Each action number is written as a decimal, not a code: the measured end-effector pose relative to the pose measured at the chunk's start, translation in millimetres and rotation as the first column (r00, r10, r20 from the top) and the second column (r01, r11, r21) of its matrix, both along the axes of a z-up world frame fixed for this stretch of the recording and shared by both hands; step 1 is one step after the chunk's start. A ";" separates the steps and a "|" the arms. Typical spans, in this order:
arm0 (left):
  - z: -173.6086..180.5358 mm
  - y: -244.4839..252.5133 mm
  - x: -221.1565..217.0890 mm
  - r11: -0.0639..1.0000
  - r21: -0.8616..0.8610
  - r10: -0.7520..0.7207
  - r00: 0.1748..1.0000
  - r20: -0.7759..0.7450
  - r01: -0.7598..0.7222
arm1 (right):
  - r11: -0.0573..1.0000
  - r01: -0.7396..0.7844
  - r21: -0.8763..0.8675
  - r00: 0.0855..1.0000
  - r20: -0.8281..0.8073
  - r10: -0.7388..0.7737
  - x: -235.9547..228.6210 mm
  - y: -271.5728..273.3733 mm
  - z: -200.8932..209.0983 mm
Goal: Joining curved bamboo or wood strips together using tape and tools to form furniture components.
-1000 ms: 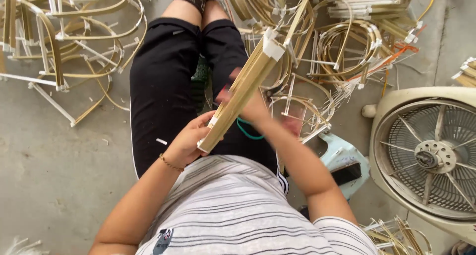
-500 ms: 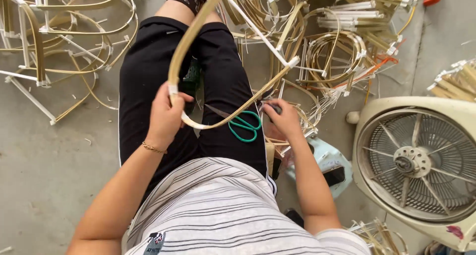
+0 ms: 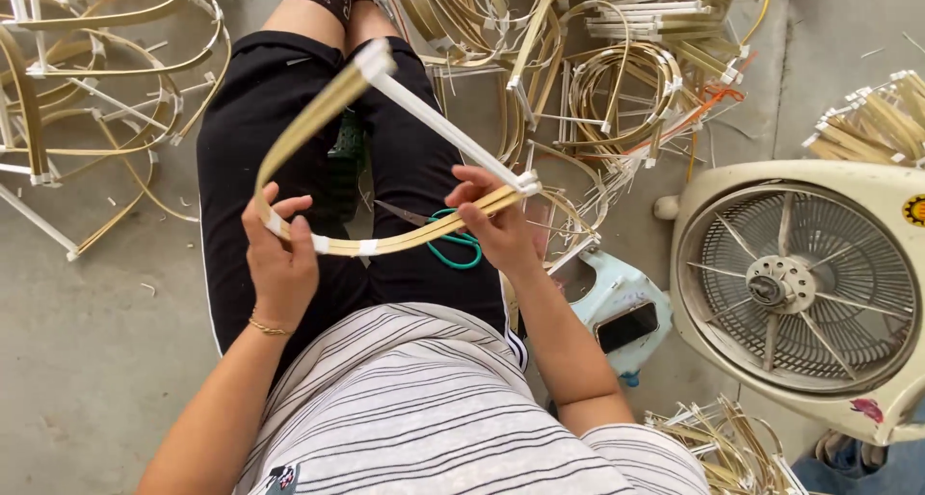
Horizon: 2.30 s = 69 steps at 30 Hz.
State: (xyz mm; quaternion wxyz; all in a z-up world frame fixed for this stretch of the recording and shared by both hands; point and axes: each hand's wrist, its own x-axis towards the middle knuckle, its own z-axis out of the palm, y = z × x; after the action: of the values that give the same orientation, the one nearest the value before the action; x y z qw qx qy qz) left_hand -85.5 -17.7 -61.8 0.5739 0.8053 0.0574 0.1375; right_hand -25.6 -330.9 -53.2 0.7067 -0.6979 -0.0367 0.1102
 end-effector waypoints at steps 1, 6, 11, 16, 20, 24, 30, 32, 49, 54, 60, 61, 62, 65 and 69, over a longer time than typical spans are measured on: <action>-6.8 12.0 -2.1 0.999 -0.046 0.025 0.997 -0.067 -0.028 | 0.991 -0.087 0.105 0.996 -0.024 0.090 4.4 6.6 10.0; 18.2 75.1 38.1 0.766 -0.524 0.244 0.923 -0.299 -0.372 | 0.985 -0.150 0.089 0.979 -0.127 0.161 32.7 -5.6 20.2; -37.0 124.8 43.6 0.971 0.165 0.213 0.943 -0.255 -0.175 | 0.933 0.171 -0.316 0.973 -0.095 -0.210 65.8 -67.6 -77.9; -21.5 43.3 52.4 0.781 0.619 0.144 0.943 -0.301 0.078 | 0.915 0.129 -0.382 0.982 -0.079 -0.171 124.7 -76.7 -123.6; -27.3 29.1 55.5 0.694 0.719 0.246 0.929 -0.275 0.030 | 0.820 0.180 -0.543 0.975 0.209 -0.076 215.2 -83.4 -147.4; -27.4 30.6 58.8 0.646 0.764 0.279 0.930 -0.240 0.003 | 0.666 0.294 -0.686 0.904 0.425 0.038 274.0 -83.1 -165.1; -32.8 30.5 62.5 0.671 0.742 0.257 0.942 -0.216 -0.013 | 0.648 0.040 -0.761 0.992 0.108 0.066 241.7 -18.3 -97.9; -31.5 31.3 62.1 0.688 0.726 0.244 0.943 -0.227 -0.003 | 0.877 -0.058 -0.476 0.986 0.111 0.125 214.9 13.1 -32.8; 23.7 36.0 77.1 0.135 -0.970 -0.206 0.952 -0.226 -0.201 | 0.784 -0.069 -0.616 0.735 0.501 0.458 29.2 75.0 84.6; 15.6 28.3 56.1 0.205 -0.969 -0.301 0.933 -0.197 -0.139 | 0.979 -0.031 -0.201 0.998 0.052 0.042 47.5 52.6 45.5; 45.4 22.2 52.0 0.555 -0.826 -0.063 0.986 -0.153 -0.093 | 0.988 -0.154 0.030 0.960 -0.233 0.157 27.5 41.1 40.6; 51.6 21.9 52.5 0.803 -0.591 -0.003 0.991 -0.137 -0.080 | 0.986 -0.162 0.047 0.962 -0.216 0.168 25.4 41.6 42.6; 57.7 21.9 52.6 0.956 -0.285 0.049 0.994 -0.101 -0.076 | 0.983 -0.170 0.063 0.964 -0.198 0.179 23.1 42.6 44.7; 56.6 20.8 53.4 0.967 -0.233 0.061 0.983 -0.176 -0.102 | 0.970 -0.216 0.112 0.970 -0.088 0.226 14.5 45.3 51.2; 42.5 23.0 51.3 0.968 -0.221 0.080 0.978 -0.192 -0.122 | 0.962 -0.253 0.106 0.964 -0.054 0.260 -3.2 54.3 68.2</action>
State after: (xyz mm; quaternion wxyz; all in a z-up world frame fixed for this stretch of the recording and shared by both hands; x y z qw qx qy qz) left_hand -34.2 5.2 -19.2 0.6485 0.7379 0.1664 0.0850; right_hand -28.8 -276.6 15.1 0.7205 -0.6477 -0.1083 0.2226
